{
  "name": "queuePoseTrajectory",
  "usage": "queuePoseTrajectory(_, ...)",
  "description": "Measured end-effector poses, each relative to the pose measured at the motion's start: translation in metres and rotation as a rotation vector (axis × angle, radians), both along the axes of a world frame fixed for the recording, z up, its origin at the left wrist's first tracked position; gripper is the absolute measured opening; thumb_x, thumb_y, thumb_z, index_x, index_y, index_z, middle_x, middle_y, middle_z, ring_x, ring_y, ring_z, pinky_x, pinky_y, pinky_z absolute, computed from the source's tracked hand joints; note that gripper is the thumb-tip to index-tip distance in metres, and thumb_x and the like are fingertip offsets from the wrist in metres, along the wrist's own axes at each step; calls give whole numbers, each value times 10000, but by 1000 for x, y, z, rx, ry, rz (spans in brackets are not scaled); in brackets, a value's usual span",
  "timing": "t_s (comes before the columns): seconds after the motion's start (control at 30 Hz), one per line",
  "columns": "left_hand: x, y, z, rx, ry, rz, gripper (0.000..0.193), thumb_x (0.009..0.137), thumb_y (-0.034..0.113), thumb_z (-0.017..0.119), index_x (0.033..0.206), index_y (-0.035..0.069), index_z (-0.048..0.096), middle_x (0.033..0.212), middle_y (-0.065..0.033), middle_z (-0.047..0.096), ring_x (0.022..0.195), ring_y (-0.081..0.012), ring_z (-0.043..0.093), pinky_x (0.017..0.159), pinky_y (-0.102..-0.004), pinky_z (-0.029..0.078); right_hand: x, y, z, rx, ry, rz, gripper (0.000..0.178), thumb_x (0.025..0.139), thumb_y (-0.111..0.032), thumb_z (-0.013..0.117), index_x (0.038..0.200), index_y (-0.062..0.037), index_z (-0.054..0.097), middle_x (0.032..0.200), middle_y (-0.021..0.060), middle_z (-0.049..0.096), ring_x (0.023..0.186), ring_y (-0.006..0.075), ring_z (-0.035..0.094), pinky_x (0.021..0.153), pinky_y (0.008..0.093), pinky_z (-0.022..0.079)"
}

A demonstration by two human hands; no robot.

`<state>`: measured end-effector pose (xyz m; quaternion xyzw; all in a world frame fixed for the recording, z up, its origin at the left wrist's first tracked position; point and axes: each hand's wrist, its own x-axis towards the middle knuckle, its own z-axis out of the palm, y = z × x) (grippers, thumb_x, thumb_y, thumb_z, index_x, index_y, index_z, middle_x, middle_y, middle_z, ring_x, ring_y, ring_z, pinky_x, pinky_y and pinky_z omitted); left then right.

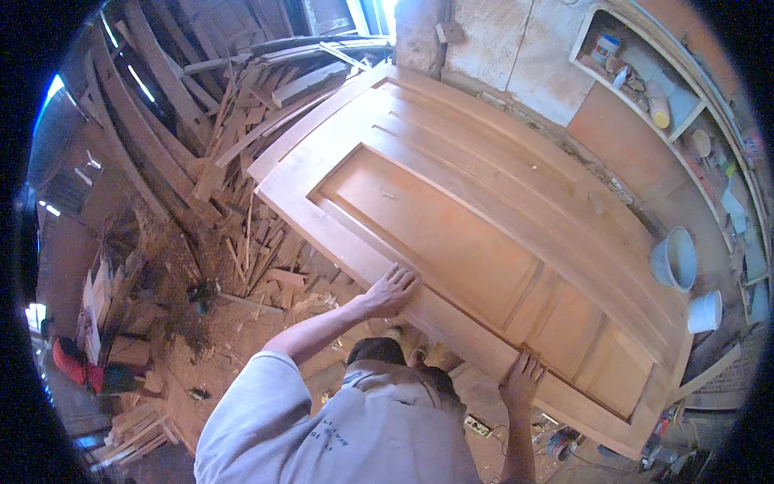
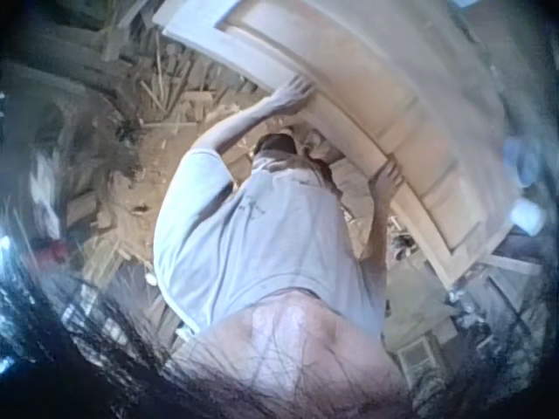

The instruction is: The person sands the surface of a wooden door using a power sander, wipes the dust off the surface by hand, and then flips the door over.

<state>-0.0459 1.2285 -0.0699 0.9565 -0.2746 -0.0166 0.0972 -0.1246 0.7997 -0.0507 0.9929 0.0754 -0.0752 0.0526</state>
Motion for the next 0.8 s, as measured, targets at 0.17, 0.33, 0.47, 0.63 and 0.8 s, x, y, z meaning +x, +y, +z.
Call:
queuePoseTrajectory(0.17,-7,4,-35,-38,-151,52,826,637,224,733,1343,-69,420,1285,-226,476,1273,-369,424,1115,-555,288,1,9,4,-29,108,-41,1042,612,-265,825,1439,36,266,1410,237,394,1346,375,371,1163,599,146)
queuePoseTrajectory(0.33,-16,-3,1,-51,-83,88,683,738,167,615,1354,-54,420,1292,-194,473,1272,-351,425,1084,-547,293,-9,5,9,-167,92,-45,968,665,-297,797,1427,23,293,1416,209,394,1361,352,354,1160,603,157)
queuePoseTrajectory(0.47,-49,12,-8,-26,-81,110,722,721,181,646,1374,-19,409,1301,-179,459,1286,-335,412,1060,-543,295,-26,31,33,-196,203,-5,769,810,-325,662,1405,23,323,1403,197,410,1362,351,351,1147,613,177)
queuePoseTrajectory(0.63,-80,32,43,-87,15,61,779,698,241,713,1382,30,406,1304,-171,462,1284,-340,410,1043,-551,278,-67,15,35,-269,91,38,1051,556,-356,860,1372,29,322,1383,204,401,1337,334,367,1147,615,179)
queuePoseTrajectory(0.8,-71,63,147,-12,202,15,882,626,281,779,1377,16,400,1296,-173,467,1285,-337,412,1038,-560,283,-58,70,158,-172,253,53,948,600,-399,840,1324,22,395,1281,199,506,1256,338,469,1098,569,250)
